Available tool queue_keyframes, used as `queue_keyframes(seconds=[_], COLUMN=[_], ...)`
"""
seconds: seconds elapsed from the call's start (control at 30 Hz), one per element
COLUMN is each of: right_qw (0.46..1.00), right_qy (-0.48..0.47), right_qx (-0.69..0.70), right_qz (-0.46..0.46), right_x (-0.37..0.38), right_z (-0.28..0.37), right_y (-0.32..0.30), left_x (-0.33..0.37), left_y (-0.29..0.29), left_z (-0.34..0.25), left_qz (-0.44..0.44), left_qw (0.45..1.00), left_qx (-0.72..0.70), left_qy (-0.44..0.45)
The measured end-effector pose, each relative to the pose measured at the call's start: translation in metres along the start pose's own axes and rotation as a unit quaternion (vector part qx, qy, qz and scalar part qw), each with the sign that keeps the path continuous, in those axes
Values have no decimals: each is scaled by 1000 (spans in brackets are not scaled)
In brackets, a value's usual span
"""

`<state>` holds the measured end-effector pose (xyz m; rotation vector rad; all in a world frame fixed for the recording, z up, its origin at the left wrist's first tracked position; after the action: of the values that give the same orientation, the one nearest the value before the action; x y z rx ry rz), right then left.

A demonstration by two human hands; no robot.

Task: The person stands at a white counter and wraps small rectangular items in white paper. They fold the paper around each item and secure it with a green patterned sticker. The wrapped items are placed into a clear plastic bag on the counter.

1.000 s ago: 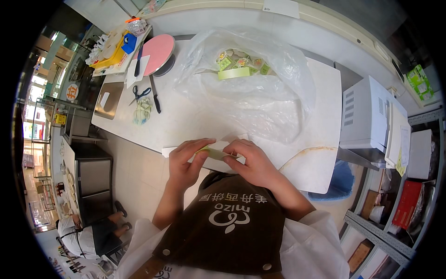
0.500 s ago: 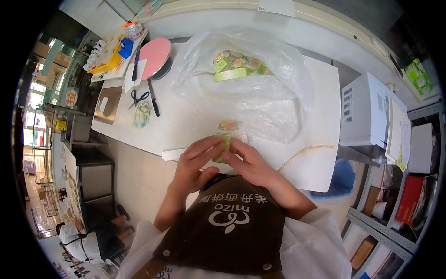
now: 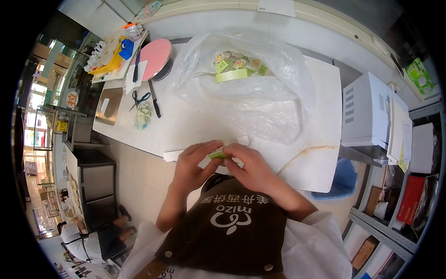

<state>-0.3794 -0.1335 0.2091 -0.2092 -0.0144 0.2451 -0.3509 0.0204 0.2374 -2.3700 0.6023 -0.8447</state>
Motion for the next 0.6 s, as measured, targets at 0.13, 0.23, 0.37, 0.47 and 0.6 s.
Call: queue_keyframes(seconds=[0.13,0.23,0.37,0.47,0.6], right_qw=[999,998,996,995,978], right_qy=[42,51,74,85,131], right_qx=[21,22,43,40,160], right_qz=[-25,-29,-11,21,10], right_x=[-1,0,2,3,-3], right_z=[-5,-8,-14,-15,-34], right_y=[0,1,3,6,8], left_x=[-2,-4,-7,-7,3], left_y=[0,0,-3,-7,-1], left_z=[2,4,7,6,-3], left_qz=[-14,-24,-51,-60,4], left_qw=[1000,999,998,997,998], left_qx=[16,19,25,39,41], left_qy=[-9,-18,-28,-8,43])
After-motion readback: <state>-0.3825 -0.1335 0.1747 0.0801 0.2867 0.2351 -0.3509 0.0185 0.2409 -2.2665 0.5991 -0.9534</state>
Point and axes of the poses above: each hand's wrist, its own x-axis towards the middle knuckle, its own y-axis out of the palm, z = x × y, the point moved 7 cm from there along x, towards the middle knuckle, and after that the axes turned 9 degrees about y, right-handed, at the moved point
